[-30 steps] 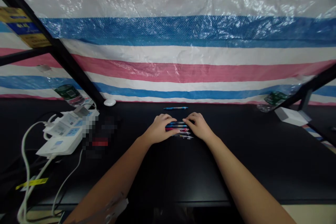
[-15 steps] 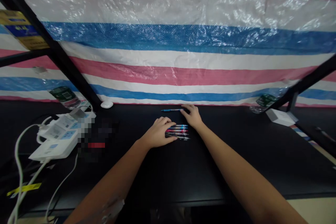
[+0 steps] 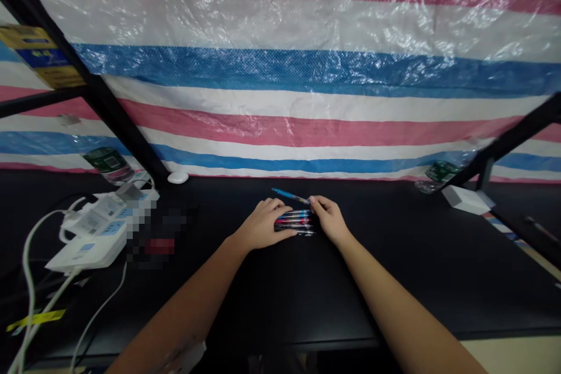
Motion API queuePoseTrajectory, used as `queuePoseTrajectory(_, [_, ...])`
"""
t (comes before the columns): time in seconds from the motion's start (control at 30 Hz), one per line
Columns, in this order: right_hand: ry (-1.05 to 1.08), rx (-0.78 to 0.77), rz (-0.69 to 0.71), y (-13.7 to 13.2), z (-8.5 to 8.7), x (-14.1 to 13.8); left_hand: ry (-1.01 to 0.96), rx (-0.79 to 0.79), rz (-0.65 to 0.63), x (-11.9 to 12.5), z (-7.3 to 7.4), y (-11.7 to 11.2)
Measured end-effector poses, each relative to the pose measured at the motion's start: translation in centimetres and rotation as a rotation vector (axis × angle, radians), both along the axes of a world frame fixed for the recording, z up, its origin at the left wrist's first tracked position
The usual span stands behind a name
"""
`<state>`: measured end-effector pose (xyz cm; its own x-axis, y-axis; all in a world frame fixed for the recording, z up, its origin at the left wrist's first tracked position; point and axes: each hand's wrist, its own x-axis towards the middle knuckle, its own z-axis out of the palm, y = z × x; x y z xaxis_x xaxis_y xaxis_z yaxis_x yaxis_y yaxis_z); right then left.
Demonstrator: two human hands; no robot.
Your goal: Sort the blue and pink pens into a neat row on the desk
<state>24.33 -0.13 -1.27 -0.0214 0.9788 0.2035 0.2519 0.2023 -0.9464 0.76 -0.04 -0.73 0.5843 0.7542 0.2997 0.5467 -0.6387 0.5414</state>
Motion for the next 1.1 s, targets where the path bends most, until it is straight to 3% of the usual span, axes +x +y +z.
queuePoseTrajectory(0.1, [0.041, -0.03, 0.068, -0.4, 0.6, -0.2, -0.222, -0.095, 0.087, 0.3, 0.0, 0.3])
queuePoseTrajectory(0.2, [0.044, -0.031, 0.1, -0.4, 1.1, -0.3, -0.607, -0.328, 0.206, 0.5, 0.2, 0.8])
queuePoseTrajectory(0.3, [0.075, -0.076, 0.131, -0.5, 1.2, -0.5, -0.948, -0.528, 0.201, 0.7, 0.4, 1.2])
queuePoseTrajectory(0.4, [0.128, -0.155, 0.156, -0.6, 1.2, -0.7, -1.16, -0.608, 0.155, 0.9, 0.4, 1.2])
queuePoseTrajectory(0.5, [0.169, -0.154, 0.149, -0.7, 1.2, -1.0, -1.253, -0.632, 0.165, 1.2, 0.3, 1.1])
queuePoseTrajectory(0.67, [0.234, 0.017, 0.08, -0.9, 1.4, -1.4, -1.342, -0.654, 0.215, 1.5, 0.0, 1.2])
queuePoseTrajectory(0.83, [0.292, -0.131, 0.167, -1.3, 1.6, -1.6, -1.365, -0.658, 0.195, 1.5, -0.2, 1.2])
queuePoseTrajectory(0.97, [0.307, -0.057, 0.132, -1.3, 1.5, -1.6, -1.357, -0.661, 0.198, 1.4, -0.2, 1.2])
queuePoseTrajectory(1.1, [0.343, -0.119, 0.133, -1.2, 1.4, -1.6, -1.362, -0.673, 0.203, 1.4, 0.0, 1.2])
